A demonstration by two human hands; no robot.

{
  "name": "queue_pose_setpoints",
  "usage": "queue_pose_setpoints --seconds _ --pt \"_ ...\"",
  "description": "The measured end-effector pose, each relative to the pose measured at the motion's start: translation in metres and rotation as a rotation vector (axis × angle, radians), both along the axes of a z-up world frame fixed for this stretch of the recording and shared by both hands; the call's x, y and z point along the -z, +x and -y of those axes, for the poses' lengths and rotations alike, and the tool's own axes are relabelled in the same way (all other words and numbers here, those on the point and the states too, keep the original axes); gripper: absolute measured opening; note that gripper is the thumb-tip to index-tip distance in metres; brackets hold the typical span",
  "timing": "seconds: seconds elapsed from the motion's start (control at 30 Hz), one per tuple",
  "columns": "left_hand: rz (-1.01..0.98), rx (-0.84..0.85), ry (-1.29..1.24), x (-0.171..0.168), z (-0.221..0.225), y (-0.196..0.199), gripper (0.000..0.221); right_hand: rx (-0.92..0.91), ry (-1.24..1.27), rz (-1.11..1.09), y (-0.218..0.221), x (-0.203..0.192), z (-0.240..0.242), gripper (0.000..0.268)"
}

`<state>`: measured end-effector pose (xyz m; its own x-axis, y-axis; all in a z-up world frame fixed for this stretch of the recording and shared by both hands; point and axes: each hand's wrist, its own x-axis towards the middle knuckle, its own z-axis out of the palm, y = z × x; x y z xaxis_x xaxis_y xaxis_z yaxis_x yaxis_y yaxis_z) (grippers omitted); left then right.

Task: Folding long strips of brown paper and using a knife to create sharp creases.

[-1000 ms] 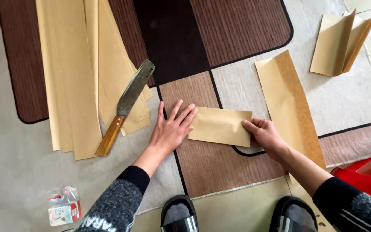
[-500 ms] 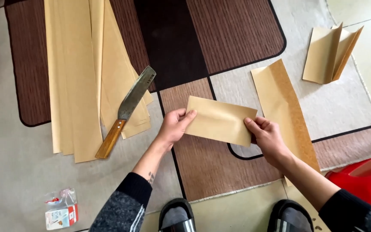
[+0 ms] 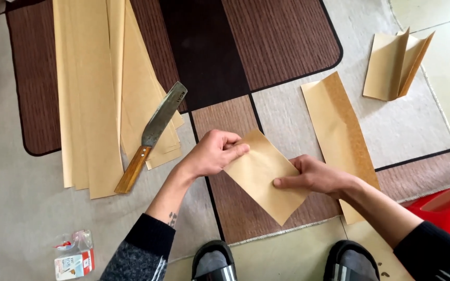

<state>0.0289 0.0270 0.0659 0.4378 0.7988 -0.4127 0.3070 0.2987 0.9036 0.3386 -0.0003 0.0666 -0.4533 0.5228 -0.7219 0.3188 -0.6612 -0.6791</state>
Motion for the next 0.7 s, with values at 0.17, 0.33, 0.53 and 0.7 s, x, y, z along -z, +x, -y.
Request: queue_pose_setpoints --seconds 0.17,0.33,0.53,0.7 --pt "0.007 -0.029 -0.045 -0.002 0.0 -0.007 0.023 0.071 0.039 0.024 0.005 0.013 0.001 0.027" --pt "0.053 -0.062 -0.098 0.003 0.005 -0.015 0.02 0.119 -0.086 0.081 0.006 0.019 -0.002 0.026" --pt "-0.548 -0.559 0.469 0.086 0.003 -0.096 0.019 0.358 -0.17 0.062 0.042 0.068 -0.009 0.032" --pt "-1.242 -0.495 0.239 0.107 0.043 -0.167 0.055 0.585 -0.272 -0.017 0.065 0.06 -0.012 0.032"
